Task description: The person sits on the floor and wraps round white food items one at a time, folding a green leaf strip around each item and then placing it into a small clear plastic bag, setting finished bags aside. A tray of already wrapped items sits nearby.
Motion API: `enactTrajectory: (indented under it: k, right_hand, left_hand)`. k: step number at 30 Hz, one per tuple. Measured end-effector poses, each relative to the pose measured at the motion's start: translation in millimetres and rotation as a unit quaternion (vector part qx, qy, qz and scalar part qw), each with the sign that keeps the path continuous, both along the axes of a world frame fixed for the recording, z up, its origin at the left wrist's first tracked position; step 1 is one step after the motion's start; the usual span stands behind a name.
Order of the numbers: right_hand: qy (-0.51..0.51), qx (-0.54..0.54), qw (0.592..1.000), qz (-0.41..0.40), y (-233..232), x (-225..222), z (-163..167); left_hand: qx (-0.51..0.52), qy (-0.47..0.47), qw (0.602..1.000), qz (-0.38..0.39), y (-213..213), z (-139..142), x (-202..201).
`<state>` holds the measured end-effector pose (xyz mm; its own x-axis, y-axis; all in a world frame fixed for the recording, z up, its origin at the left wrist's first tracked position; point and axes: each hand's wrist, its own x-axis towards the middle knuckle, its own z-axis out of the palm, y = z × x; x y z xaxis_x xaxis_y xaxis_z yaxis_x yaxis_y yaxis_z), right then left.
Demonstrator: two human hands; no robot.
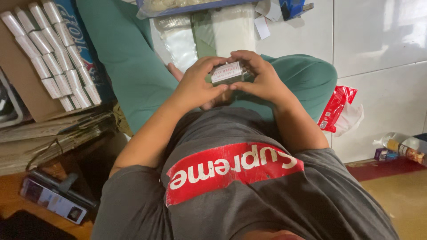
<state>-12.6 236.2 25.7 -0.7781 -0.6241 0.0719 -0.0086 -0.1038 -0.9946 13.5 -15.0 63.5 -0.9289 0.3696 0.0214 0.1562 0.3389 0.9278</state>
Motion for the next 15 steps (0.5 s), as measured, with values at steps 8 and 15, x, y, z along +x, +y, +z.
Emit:
enactTrajectory:
  k: [8, 15]
  right_hand:
    - [0.094, 0.103, 0.989, -0.046, 2.6, -10.7, 2.0]
    - [0.091, 0.185, 0.974, -0.089, 2.6, -26.2, -6.9]
  left_hand:
    - [0.009, -0.059, 0.997, 0.049, -16.9, -35.2, 0.3]
    - [-0.364, -0.11, 0.819, 0.43, -262.7, -60.7, -10.6]
